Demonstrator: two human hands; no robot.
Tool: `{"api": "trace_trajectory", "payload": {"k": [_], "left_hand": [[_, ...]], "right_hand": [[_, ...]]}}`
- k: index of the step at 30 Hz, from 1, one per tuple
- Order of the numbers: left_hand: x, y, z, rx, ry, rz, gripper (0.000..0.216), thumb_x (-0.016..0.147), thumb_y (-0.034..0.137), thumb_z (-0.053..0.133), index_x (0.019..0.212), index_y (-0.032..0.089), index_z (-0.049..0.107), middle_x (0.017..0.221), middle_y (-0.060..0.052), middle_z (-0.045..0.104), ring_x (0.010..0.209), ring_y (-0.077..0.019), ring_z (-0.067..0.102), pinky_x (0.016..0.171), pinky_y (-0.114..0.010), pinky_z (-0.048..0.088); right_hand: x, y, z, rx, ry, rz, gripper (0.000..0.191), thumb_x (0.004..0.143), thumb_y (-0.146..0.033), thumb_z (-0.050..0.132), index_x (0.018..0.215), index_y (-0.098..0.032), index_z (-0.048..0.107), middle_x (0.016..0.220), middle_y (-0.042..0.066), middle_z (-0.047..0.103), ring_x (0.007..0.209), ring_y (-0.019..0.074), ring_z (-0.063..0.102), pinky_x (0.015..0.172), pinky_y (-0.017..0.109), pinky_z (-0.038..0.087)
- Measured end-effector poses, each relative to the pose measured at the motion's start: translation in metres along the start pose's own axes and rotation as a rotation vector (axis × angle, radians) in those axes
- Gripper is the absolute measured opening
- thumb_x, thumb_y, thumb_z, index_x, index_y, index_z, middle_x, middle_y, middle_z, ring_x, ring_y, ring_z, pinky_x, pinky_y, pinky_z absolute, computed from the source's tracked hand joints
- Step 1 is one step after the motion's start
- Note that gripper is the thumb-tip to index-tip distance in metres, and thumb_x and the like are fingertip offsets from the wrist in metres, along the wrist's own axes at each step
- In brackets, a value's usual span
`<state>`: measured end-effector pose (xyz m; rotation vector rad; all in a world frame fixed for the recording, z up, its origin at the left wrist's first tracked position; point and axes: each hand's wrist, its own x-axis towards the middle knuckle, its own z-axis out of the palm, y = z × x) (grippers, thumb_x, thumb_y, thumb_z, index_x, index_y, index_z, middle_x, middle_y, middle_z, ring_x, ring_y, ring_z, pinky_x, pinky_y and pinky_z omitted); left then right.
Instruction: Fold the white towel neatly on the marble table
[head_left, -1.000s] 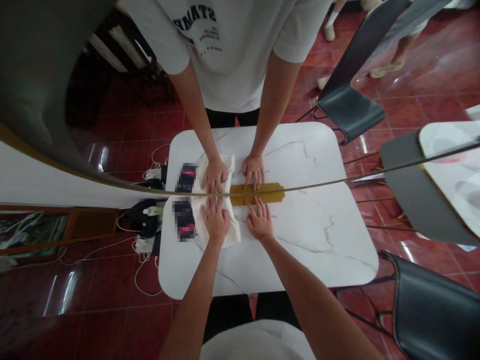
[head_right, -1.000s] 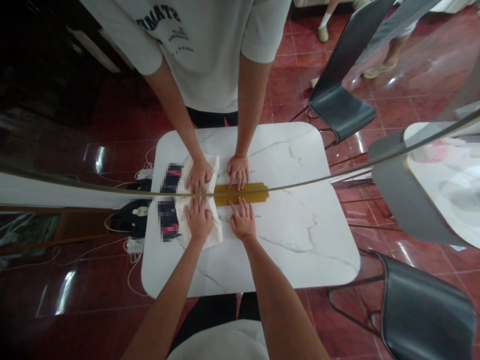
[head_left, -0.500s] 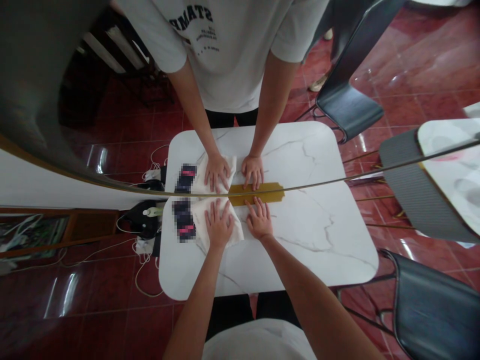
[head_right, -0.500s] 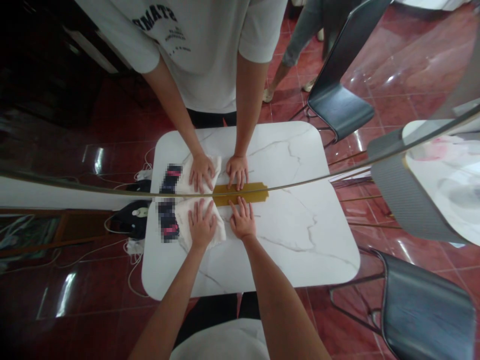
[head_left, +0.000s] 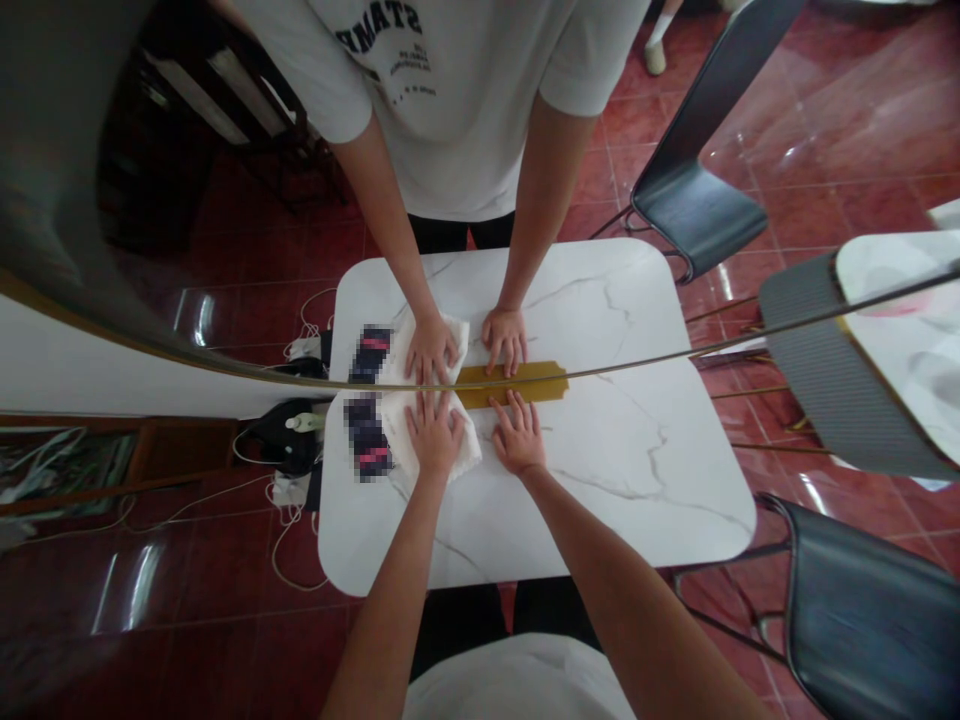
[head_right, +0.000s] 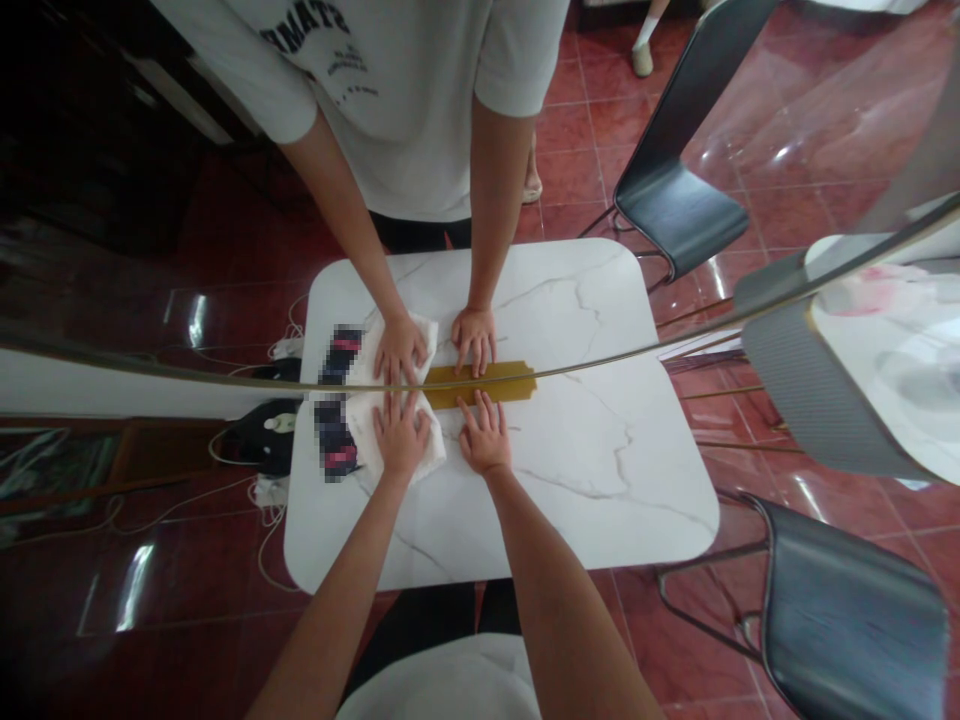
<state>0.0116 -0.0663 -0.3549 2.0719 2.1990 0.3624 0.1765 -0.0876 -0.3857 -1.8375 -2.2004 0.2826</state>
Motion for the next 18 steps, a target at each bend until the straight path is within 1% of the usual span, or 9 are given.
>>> {"api": "trace_trajectory", "payload": {"k": [4,6,12,18], "left_hand": [[0.002,0.001,0.001,-0.012,0.004,-0.004,0.047,0.088,0.027,0.045,0.135,0.024,0.046,0.146,-0.008,0.038,0.138,-0.0263,0.026,0.113,-0.053,0.014],[-0.001,0.003,0.001,-0.026,0.006,-0.003,0.048,0.088,0.025,0.044,0.135,0.025,0.045,0.147,-0.006,0.037,0.139,-0.0257,0.024,0.114,-0.052,0.013],[-0.023,0.012,-0.004,-0.035,-0.023,0.049,0.054,0.088,0.023,0.043,0.141,0.029,0.035,0.151,-0.002,0.026,0.141,-0.0245,0.017,0.114,-0.051,0.012],[-0.041,0.020,-0.001,-0.021,-0.044,0.097,0.055,0.089,0.024,0.042,0.142,0.030,0.031,0.151,-0.002,0.026,0.141,-0.0236,0.017,0.114,-0.051,0.010]], "right_hand": [[0.000,0.000,0.000,0.003,0.002,-0.004,0.061,0.085,-0.026,0.048,0.144,-0.025,0.030,0.153,0.005,0.019,0.140,0.0237,0.016,0.114,0.047,0.011],[-0.001,0.000,0.000,0.009,0.003,-0.004,0.061,0.085,-0.027,0.048,0.143,-0.024,0.030,0.153,0.006,0.019,0.140,0.0234,0.015,0.114,0.047,0.011],[-0.001,0.000,0.000,0.005,0.011,0.001,0.058,0.087,-0.026,0.045,0.143,-0.024,0.030,0.153,0.006,0.020,0.140,0.0231,0.017,0.114,0.047,0.012],[-0.001,-0.002,-0.001,0.019,0.010,0.010,0.060,0.086,-0.027,0.046,0.144,-0.023,0.030,0.153,0.007,0.020,0.140,0.0242,0.016,0.114,0.047,0.012]]}}
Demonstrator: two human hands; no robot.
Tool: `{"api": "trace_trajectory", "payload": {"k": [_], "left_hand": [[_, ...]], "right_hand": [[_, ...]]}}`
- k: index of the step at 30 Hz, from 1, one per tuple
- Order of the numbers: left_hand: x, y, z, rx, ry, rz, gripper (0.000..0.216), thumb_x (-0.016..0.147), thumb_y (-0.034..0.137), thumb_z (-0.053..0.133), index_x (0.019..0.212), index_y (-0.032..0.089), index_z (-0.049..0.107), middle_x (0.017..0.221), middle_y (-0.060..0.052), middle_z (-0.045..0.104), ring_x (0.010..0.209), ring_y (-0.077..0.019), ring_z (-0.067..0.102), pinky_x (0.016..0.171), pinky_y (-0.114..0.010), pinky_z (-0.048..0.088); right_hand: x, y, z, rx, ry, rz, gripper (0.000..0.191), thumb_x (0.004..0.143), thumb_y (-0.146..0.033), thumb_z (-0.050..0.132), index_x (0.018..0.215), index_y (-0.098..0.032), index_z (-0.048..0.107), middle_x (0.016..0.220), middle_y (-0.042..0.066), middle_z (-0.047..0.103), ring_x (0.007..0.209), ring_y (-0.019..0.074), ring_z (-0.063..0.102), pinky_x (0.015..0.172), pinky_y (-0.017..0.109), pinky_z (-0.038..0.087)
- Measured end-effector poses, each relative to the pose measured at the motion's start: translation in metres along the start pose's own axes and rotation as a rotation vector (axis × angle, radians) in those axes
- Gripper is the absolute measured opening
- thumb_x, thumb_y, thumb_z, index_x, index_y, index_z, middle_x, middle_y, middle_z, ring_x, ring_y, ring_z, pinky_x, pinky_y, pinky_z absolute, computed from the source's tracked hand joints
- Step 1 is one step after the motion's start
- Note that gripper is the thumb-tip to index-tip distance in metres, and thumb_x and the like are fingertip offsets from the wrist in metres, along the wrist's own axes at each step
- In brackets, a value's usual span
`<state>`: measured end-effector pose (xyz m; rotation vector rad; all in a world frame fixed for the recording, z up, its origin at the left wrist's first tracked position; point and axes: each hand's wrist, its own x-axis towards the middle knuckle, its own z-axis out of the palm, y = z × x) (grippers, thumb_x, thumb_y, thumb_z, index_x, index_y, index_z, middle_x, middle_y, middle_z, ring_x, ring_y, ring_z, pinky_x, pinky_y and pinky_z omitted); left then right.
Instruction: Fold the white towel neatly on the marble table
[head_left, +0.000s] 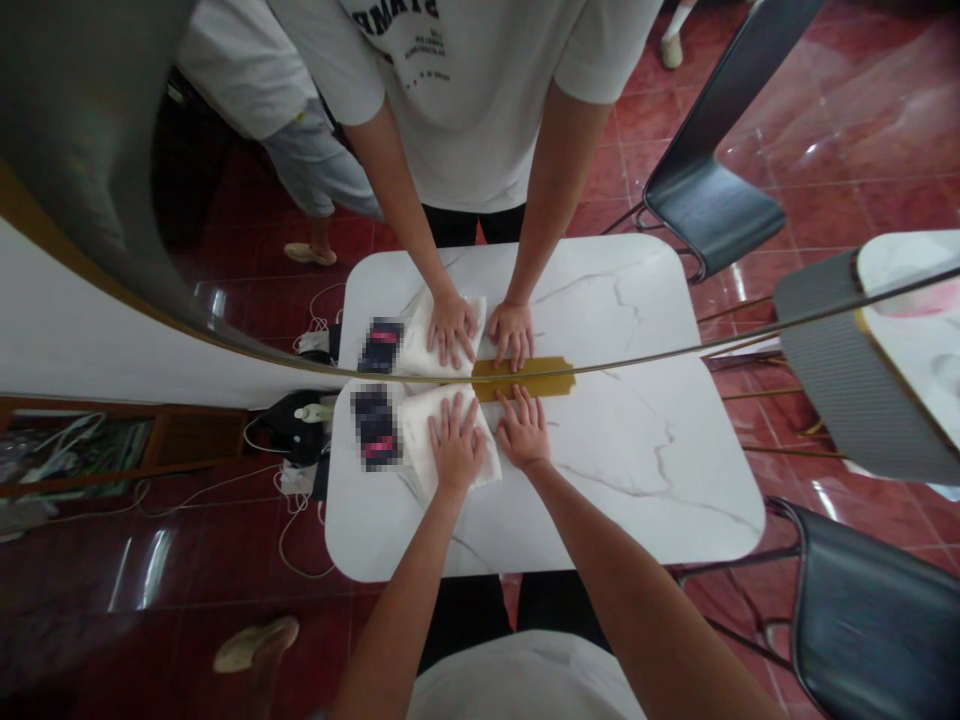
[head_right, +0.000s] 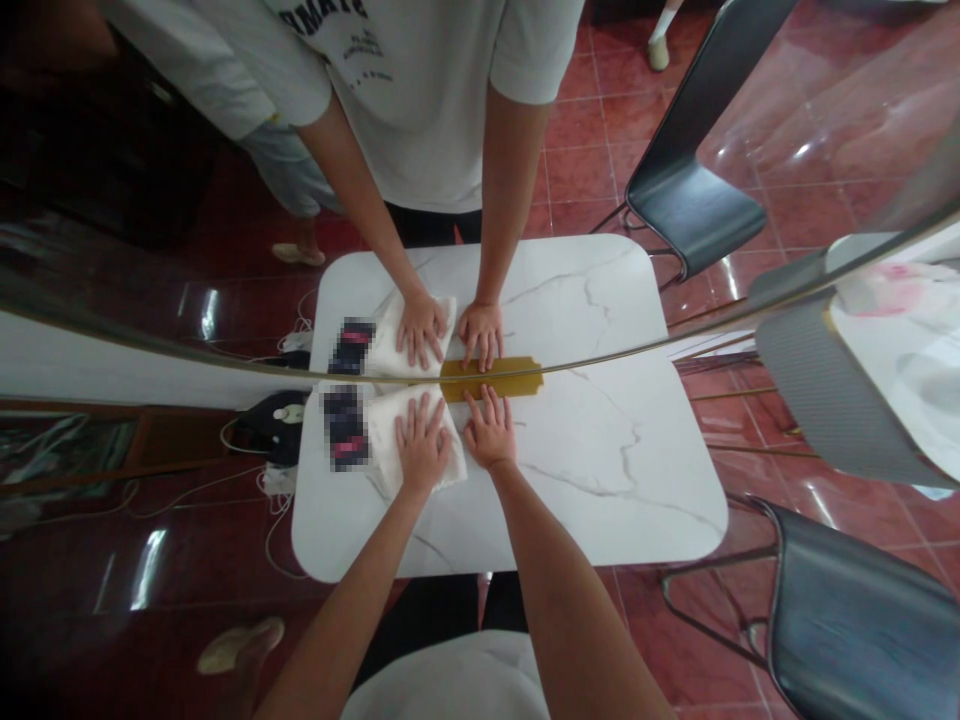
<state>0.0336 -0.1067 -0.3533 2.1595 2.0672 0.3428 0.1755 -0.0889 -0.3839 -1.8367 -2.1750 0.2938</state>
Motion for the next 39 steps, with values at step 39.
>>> {"api": "trace_trajectory", "payload": {"k": [39], "left_hand": [[0.003,-0.020,-0.001,0.022,0.013,-0.015,0.061,0.086,0.025,0.043,0.145,0.025,0.026,0.151,-0.002,0.025,0.141,-0.0241,0.019,0.115,-0.048,0.009]], "right_hand": [[0.001,0.003,0.004,0.028,0.006,0.006,0.058,0.086,-0.024,0.043,0.143,-0.018,0.030,0.151,0.009,0.025,0.139,0.0224,0.018,0.114,0.046,0.013]]}}
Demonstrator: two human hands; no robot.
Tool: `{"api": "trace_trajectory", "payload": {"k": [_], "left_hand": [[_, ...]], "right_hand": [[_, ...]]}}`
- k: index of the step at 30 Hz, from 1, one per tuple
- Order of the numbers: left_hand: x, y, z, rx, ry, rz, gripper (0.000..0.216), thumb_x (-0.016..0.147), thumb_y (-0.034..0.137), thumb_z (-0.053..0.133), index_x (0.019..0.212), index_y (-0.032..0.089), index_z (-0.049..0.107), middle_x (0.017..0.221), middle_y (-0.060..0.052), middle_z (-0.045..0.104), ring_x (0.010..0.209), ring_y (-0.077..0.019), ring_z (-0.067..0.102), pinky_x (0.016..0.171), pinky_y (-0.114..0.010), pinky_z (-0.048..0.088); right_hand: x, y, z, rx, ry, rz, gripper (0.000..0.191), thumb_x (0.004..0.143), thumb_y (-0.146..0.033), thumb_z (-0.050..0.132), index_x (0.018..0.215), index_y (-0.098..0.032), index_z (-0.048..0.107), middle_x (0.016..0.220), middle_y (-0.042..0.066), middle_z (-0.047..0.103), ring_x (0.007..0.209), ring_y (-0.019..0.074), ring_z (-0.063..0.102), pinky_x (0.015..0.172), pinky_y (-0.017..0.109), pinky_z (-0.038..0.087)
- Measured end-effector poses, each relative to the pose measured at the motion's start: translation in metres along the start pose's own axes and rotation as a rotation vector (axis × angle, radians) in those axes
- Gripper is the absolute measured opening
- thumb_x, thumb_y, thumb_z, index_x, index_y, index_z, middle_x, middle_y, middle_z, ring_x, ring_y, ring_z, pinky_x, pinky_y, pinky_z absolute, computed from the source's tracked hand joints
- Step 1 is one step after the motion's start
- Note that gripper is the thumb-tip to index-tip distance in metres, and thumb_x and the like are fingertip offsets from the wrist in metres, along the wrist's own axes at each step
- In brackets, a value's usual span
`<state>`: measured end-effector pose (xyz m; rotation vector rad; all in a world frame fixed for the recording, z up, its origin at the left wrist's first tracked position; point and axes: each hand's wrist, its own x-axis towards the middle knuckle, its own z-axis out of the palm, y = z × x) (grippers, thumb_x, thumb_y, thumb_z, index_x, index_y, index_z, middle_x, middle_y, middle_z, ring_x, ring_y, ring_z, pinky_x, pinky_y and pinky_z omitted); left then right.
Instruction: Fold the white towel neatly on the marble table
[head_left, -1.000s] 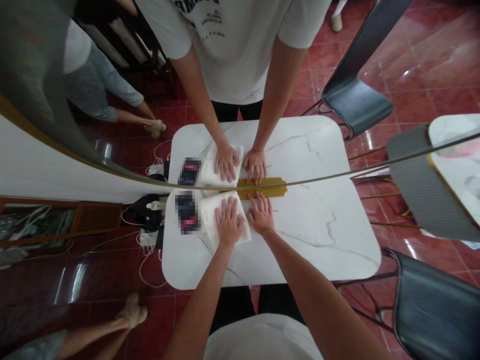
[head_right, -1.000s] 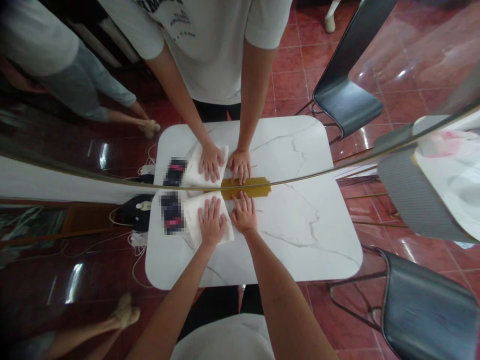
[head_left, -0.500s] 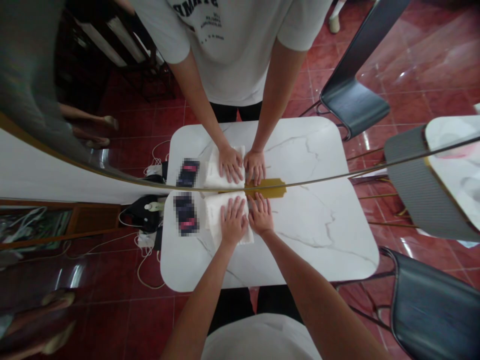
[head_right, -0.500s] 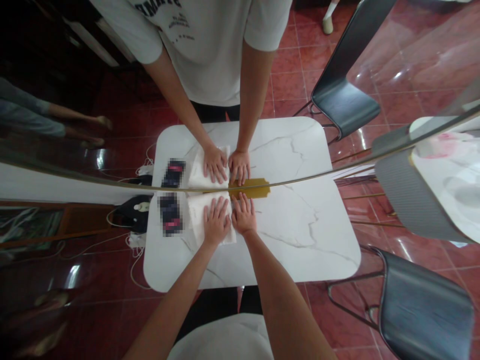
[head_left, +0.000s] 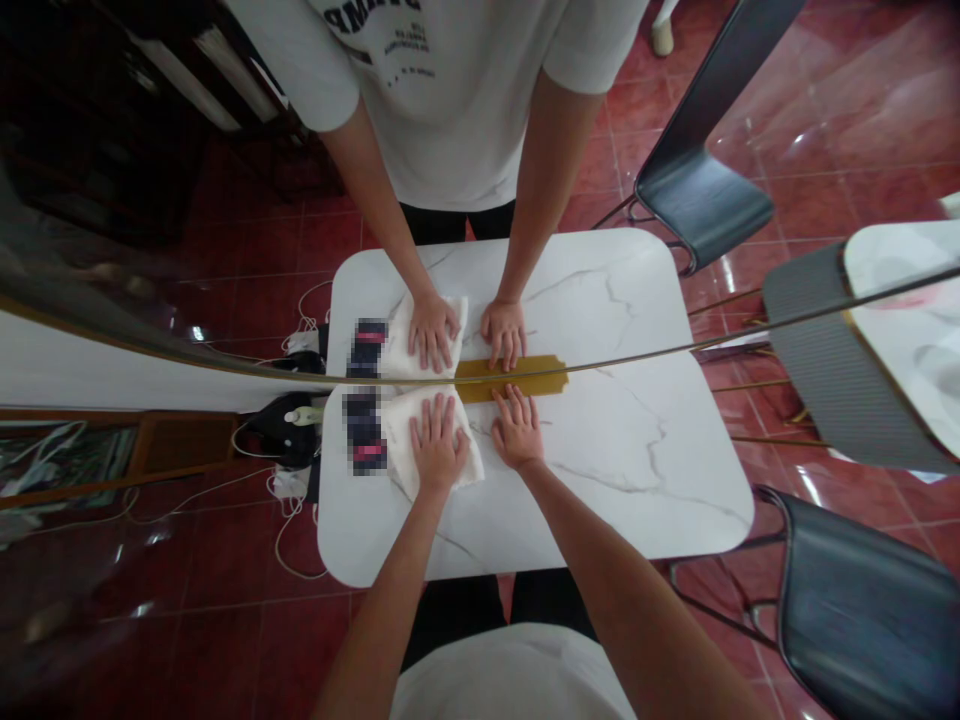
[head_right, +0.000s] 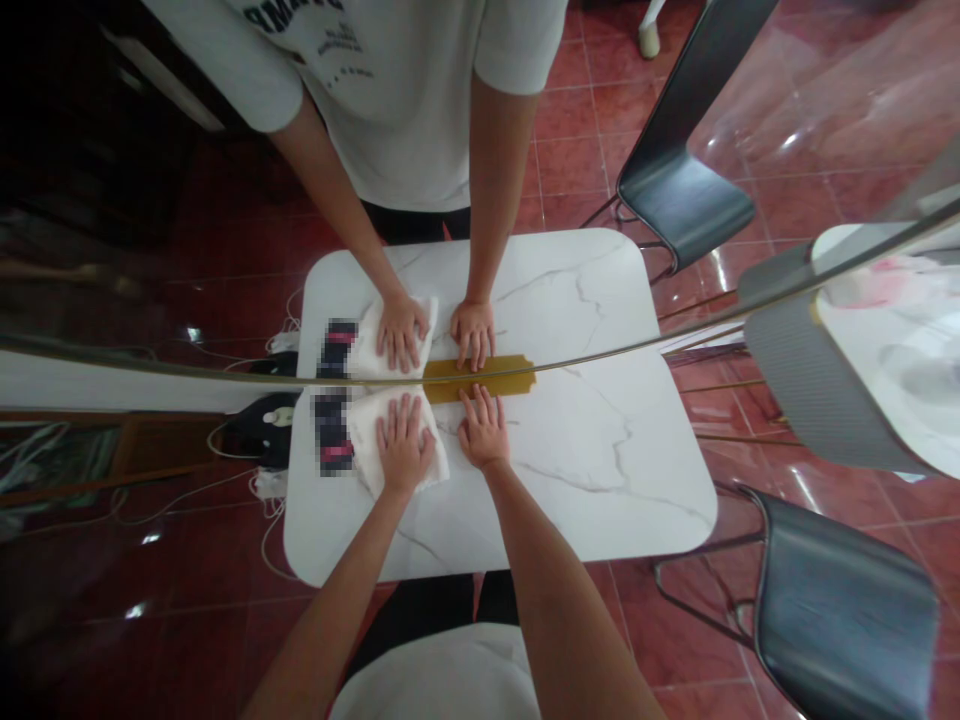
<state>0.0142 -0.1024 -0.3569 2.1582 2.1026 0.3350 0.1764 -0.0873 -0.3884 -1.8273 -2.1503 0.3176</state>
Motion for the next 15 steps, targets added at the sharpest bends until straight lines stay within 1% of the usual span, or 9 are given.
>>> {"api": "trace_trajectory", "payload": {"k": [3,9,12,15], "left_hand": [[-0.002,0.009,0.003,-0.008,-0.007,0.032,0.062,0.086,0.024,0.043,0.145,0.026,0.026,0.151,-0.002,0.027,0.141,-0.0240,0.018,0.115,-0.049,0.008],[-0.004,0.024,0.007,-0.034,-0.056,0.169,0.062,0.086,0.026,0.044,0.145,0.029,0.026,0.150,0.002,0.028,0.141,-0.0219,0.018,0.116,-0.047,0.007],[-0.003,0.025,0.007,-0.039,-0.070,0.202,0.061,0.086,0.027,0.044,0.144,0.031,0.026,0.150,0.003,0.028,0.141,-0.0213,0.019,0.116,-0.047,0.007],[-0.001,0.021,0.005,-0.036,-0.066,0.186,0.060,0.086,0.028,0.045,0.144,0.032,0.028,0.150,0.003,0.029,0.140,-0.0211,0.021,0.116,-0.045,0.009]], "right_hand": [[0.000,0.000,0.001,-0.002,0.004,0.001,0.059,0.086,-0.024,0.043,0.143,-0.018,0.031,0.151,0.009,0.025,0.139,0.0225,0.017,0.114,0.047,0.012],[0.000,-0.001,0.001,-0.002,0.004,-0.002,0.059,0.085,-0.025,0.044,0.143,-0.018,0.031,0.150,0.011,0.026,0.139,0.0231,0.018,0.114,0.047,0.012],[0.000,-0.001,0.000,0.000,0.003,-0.004,0.060,0.085,-0.025,0.045,0.143,-0.018,0.031,0.151,0.011,0.026,0.139,0.0234,0.018,0.114,0.047,0.012],[0.000,-0.001,0.000,0.001,0.006,-0.005,0.061,0.084,-0.025,0.046,0.143,-0.018,0.032,0.151,0.010,0.026,0.139,0.0234,0.019,0.114,0.046,0.012]]}}
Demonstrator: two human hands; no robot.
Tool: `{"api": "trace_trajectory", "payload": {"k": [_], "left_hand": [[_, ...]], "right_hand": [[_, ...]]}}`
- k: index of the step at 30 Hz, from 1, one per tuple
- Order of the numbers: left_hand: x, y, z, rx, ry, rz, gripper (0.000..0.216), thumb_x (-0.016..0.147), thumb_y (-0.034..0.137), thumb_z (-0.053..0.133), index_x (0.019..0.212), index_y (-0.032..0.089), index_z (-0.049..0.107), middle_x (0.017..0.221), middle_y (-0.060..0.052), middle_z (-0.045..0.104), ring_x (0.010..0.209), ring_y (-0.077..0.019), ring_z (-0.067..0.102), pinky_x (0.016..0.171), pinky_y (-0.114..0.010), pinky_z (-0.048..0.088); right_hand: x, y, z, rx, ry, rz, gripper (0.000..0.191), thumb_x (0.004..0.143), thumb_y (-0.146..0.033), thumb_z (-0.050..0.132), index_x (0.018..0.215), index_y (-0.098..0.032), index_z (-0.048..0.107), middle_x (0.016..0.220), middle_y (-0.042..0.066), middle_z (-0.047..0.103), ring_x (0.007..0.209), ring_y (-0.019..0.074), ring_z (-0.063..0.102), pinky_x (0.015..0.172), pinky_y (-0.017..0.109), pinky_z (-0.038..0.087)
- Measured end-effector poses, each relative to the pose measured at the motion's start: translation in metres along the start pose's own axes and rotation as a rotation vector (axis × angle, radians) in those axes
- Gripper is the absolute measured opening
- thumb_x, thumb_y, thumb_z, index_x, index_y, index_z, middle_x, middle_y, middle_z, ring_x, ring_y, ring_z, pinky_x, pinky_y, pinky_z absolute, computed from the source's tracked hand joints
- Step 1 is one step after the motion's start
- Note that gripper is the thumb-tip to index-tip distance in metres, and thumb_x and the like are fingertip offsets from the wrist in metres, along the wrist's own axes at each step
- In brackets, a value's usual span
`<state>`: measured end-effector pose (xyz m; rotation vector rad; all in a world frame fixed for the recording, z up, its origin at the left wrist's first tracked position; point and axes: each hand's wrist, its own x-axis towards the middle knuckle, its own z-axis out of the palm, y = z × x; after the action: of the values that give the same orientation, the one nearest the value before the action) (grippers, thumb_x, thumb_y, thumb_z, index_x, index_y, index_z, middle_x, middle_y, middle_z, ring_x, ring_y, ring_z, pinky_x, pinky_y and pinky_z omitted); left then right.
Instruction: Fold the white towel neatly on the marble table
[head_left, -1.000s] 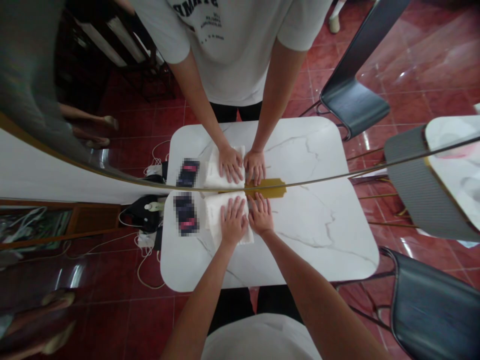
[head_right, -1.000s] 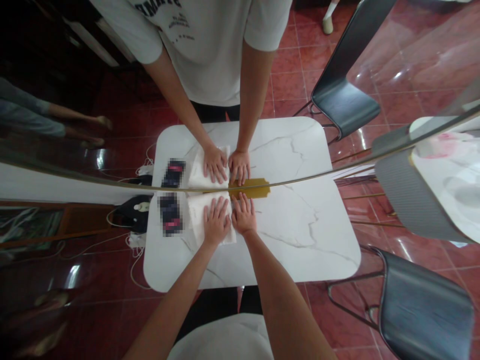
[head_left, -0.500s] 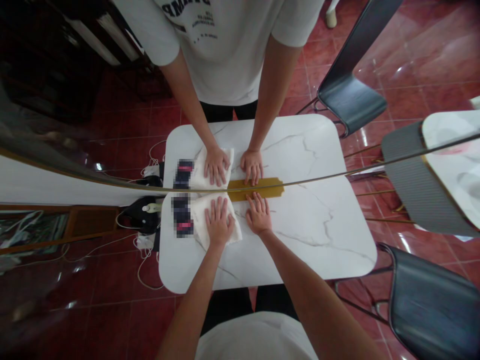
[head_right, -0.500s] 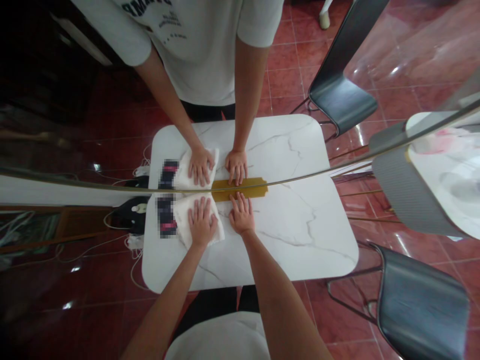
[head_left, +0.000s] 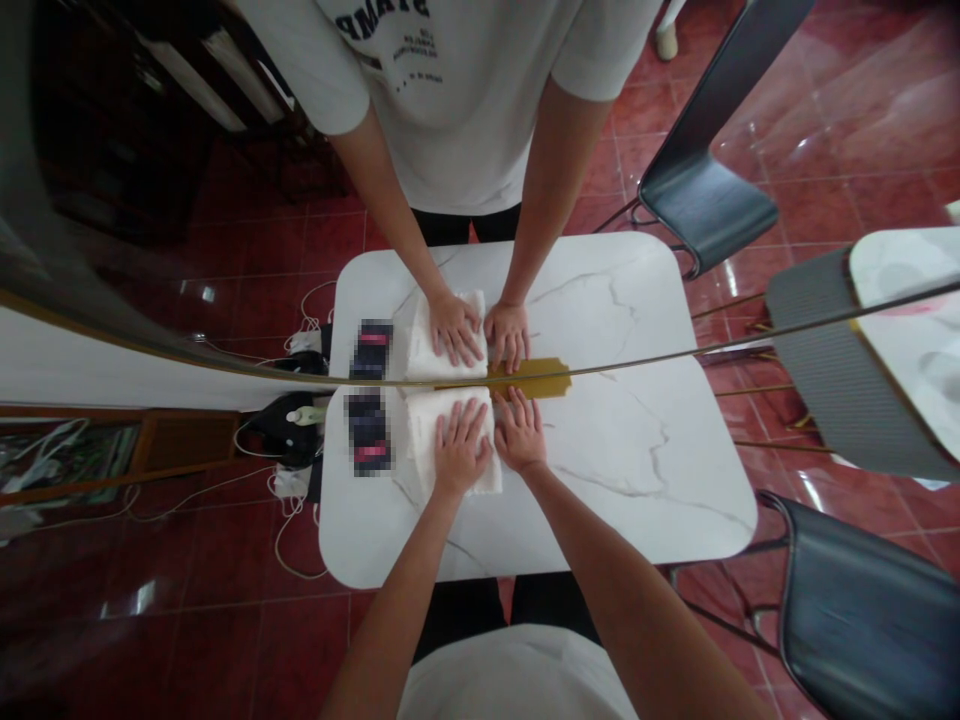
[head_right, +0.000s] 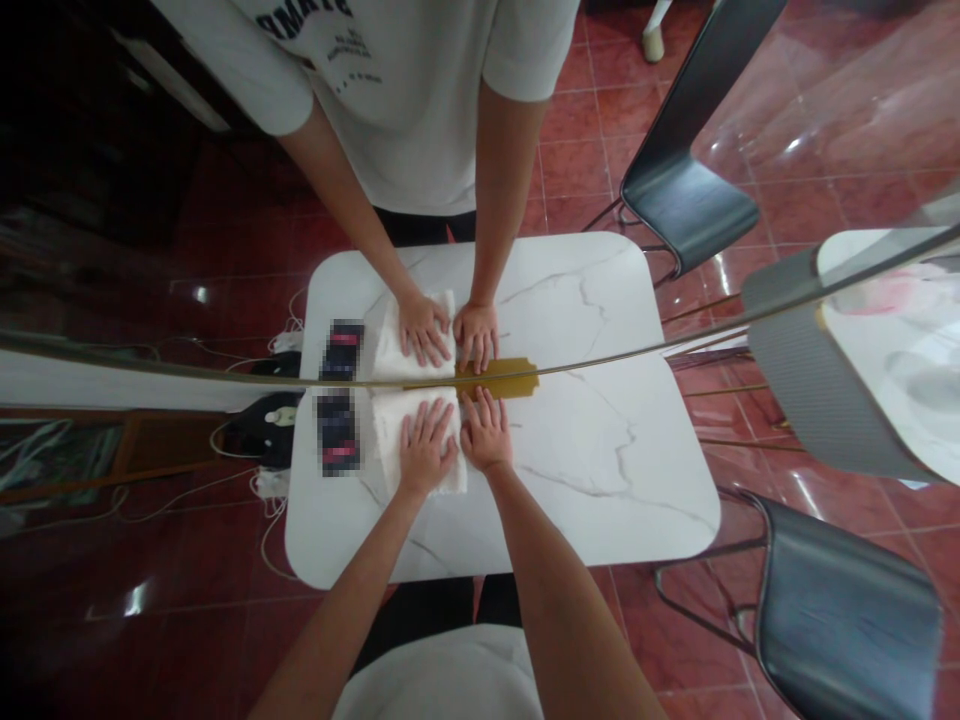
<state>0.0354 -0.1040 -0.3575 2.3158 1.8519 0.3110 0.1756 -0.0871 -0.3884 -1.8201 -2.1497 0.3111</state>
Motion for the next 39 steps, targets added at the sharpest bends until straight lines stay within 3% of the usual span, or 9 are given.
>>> {"api": "trace_trajectory", "payload": {"k": [13,27,39], "left_hand": [[0.001,-0.021,-0.009,0.027,0.079,-0.241,0.060,0.086,0.026,0.043,0.144,0.025,0.028,0.150,-0.003,0.029,0.140,-0.0238,0.021,0.115,-0.048,0.011],[0.031,-0.028,-0.003,0.006,0.109,-0.234,0.054,0.086,0.025,0.044,0.139,0.020,0.039,0.146,-0.006,0.038,0.140,-0.0255,0.022,0.115,-0.051,0.011],[0.010,-0.012,-0.005,0.007,0.083,-0.222,0.060,0.087,0.025,0.042,0.144,0.024,0.028,0.150,-0.002,0.029,0.141,-0.0232,0.017,0.115,-0.048,0.010]], "right_hand": [[0.000,0.002,0.000,0.017,-0.007,0.009,0.059,0.086,-0.024,0.044,0.143,-0.019,0.031,0.151,0.009,0.026,0.139,0.0226,0.018,0.114,0.047,0.012],[0.000,0.000,-0.002,-0.004,-0.010,0.010,0.059,0.086,-0.024,0.044,0.143,-0.019,0.031,0.151,0.009,0.024,0.139,0.0226,0.019,0.114,0.046,0.012],[0.000,-0.002,-0.003,-0.008,-0.009,0.012,0.058,0.086,-0.025,0.043,0.143,-0.019,0.031,0.150,0.010,0.027,0.139,0.0224,0.018,0.114,0.046,0.012]]}}
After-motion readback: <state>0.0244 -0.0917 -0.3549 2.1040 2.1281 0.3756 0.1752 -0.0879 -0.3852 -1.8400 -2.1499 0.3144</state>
